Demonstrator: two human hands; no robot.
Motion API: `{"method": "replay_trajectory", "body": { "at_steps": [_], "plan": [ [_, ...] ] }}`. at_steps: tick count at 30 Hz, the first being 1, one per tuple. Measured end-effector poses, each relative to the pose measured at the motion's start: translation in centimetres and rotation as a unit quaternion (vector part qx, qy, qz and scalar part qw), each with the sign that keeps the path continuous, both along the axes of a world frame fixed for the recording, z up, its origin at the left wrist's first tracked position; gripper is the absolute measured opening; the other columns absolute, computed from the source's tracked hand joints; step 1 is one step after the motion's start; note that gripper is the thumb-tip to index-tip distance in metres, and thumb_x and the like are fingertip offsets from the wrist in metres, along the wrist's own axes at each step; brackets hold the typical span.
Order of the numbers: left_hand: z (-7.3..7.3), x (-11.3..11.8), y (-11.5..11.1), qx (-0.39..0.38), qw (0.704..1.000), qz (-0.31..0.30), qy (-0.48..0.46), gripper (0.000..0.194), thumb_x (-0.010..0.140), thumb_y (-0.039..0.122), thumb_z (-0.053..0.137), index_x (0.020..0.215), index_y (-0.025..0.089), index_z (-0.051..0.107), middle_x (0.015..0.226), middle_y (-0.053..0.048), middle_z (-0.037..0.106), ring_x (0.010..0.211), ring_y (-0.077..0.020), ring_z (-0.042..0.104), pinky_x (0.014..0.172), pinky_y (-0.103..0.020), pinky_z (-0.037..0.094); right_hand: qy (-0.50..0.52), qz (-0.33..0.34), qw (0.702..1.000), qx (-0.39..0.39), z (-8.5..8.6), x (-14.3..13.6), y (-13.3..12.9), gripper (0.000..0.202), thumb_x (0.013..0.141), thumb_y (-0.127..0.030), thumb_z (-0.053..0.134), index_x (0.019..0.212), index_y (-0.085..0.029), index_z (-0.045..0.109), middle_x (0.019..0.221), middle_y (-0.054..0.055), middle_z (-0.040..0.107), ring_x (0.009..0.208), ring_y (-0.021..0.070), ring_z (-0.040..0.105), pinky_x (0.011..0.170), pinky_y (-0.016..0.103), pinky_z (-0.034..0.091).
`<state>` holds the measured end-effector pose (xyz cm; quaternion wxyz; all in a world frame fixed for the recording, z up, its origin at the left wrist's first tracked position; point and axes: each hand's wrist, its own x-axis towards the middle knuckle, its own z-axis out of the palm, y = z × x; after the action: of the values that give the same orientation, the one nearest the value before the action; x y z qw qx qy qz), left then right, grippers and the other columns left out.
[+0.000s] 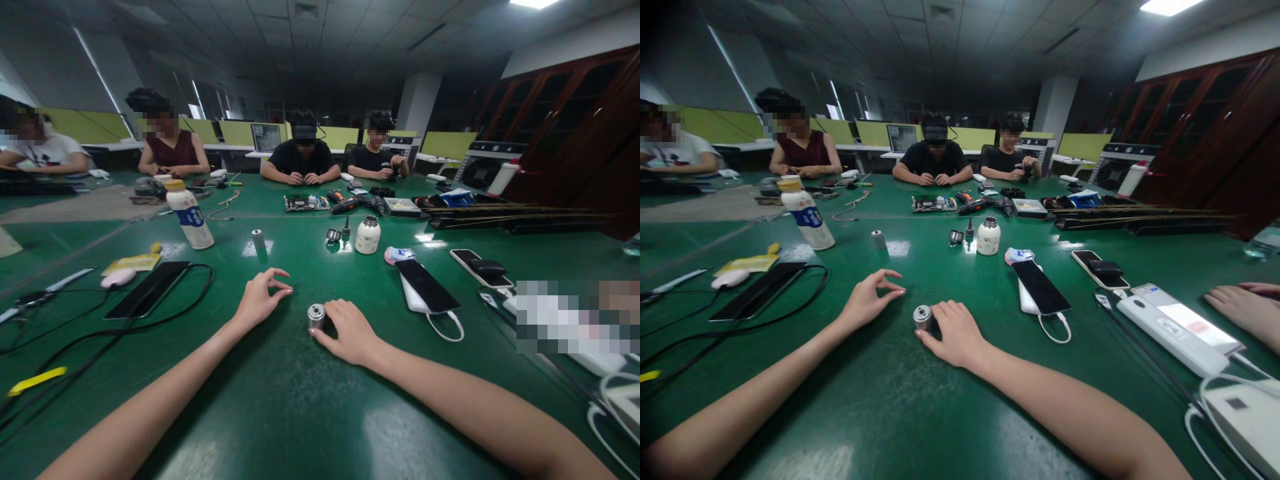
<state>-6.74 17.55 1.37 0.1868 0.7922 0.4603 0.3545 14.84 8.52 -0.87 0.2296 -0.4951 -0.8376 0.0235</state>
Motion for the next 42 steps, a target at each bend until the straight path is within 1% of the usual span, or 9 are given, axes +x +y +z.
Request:
{"method": "replay_trajectory", "body": {
  "at_steps": [2,4,8,11,14,17,25,32,42],
  "plan": [
    [-1.0,-0.7,0.8,-0.004,1.000,-0.012,0.022,0.023,0.080,0.034,0.066,0.098,0.023,0.059,0.083,-0.003,0.078,0.095,-0.0281,0.068,0.093,-0.048,0.042,0.002,0.000,1.000,0.001,0.0,0.0,0.0,0.030,0.090,-0.044,0.056,0.100,-0.015,0.058,0.095,0.009,0.064,0.088,0.0234,0.055,0.078,0.036,0.041],
    [-1.3,-0.7,0.9,0.003,1.000,-0.021,0.021,0.024,0.080,0.035,0.066,0.099,0.022,0.059,0.085,-0.004,0.078,0.096,-0.0282,0.066,0.093,-0.049,0.042,0.004,0.000,1.000,0.002,0.0,0.0,0.0,0.030,0.090,-0.044,0.056,0.100,-0.016,0.057,0.094,0.008,0.064,0.088,0.0233,0.055,0.078,0.036,0.041],
    [0.1,0.9,-0.6,0.014,0.998,-0.031,-0.060,0.024,0.080,0.037,0.067,0.096,0.021,0.060,0.086,-0.005,0.076,0.096,-0.0263,0.067,0.095,-0.046,0.043,0.005,0.002,1.000,0.003,-0.1,0.0,0.0,0.028,0.090,-0.043,0.055,0.099,-0.016,0.057,0.094,0.008,0.064,0.088,0.0234,0.055,0.078,0.036,0.041],
    [1.5,2.4,-2.2,-0.020,0.989,-0.074,-0.130,0.029,0.077,0.035,0.070,0.098,0.020,0.058,0.087,-0.005,0.075,0.085,-0.0234,0.071,0.090,-0.041,0.048,0.005,0.003,1.000,0.005,-0.1,0.1,0.1,0.028,0.090,-0.043,0.055,0.100,-0.016,0.057,0.095,0.009,0.064,0.089,0.0235,0.055,0.078,0.036,0.041],
    [2.3,3.2,-3.5,-0.044,0.983,-0.125,-0.126,0.029,0.078,0.032,0.071,0.100,0.019,0.058,0.087,-0.005,0.075,0.086,-0.0234,0.072,0.089,-0.040,0.049,0.002,0.003,1.000,0.005,-0.2,0.1,0.1,0.030,0.091,-0.043,0.054,0.101,-0.016,0.058,0.096,0.009,0.064,0.089,0.0238,0.055,0.079,0.036,0.041],
    [2.4,3.3,-4.0,-0.058,0.982,-0.151,-0.101,0.030,0.079,0.030,0.070,0.104,0.020,0.057,0.085,-0.005,0.076,0.089,-0.0238,0.072,0.091,-0.042,0.048,0.000,-0.001,1.000,0.005,-0.3,0.0,0.1,0.030,0.091,-0.044,0.053,0.099,-0.015,0.058,0.095,0.009,0.064,0.090,0.0239,0.056,0.079,0.037,0.042],
    [2.8,3.4,-4.3,-0.045,0.983,-0.150,-0.100,0.026,0.082,0.030,0.066,0.105,0.021,0.057,0.089,-0.005,0.075,0.088,-0.0228,0.071,0.094,-0.041,0.047,0.006,0.000,1.000,0.009,-0.2,0.0,0.1,0.031,0.091,-0.044,0.055,0.103,-0.015,0.058,0.095,0.009,0.065,0.090,0.0240,0.056,0.080,0.037,0.042],
    [2.7,3.4,-4.5,-0.037,0.985,-0.138,-0.099,0.025,0.083,0.031,0.064,0.105,0.022,0.056,0.088,-0.005,0.075,0.089,-0.0232,0.071,0.093,-0.042,0.047,0.010,0.001,1.000,0.005,-0.2,0.0,0.0,0.032,0.090,-0.043,0.056,0.104,-0.015,0.058,0.096,0.010,0.065,0.089,0.0239,0.057,0.078,0.036,0.042],
    [3.0,3.4,-4.7,-0.033,0.985,-0.163,-0.042,0.023,0.084,0.027,0.063,0.105,0.022,0.056,0.090,-0.004,0.077,0.097,-0.0241,0.070,0.090,-0.040,0.046,0.010,0.002,1.000,0.000,-0.3,0.0,0.1,0.032,0.091,-0.043,0.054,0.105,-0.014,0.058,0.097,0.010,0.065,0.091,0.0247,0.057,0.080,0.038,0.043]
  ]
}}
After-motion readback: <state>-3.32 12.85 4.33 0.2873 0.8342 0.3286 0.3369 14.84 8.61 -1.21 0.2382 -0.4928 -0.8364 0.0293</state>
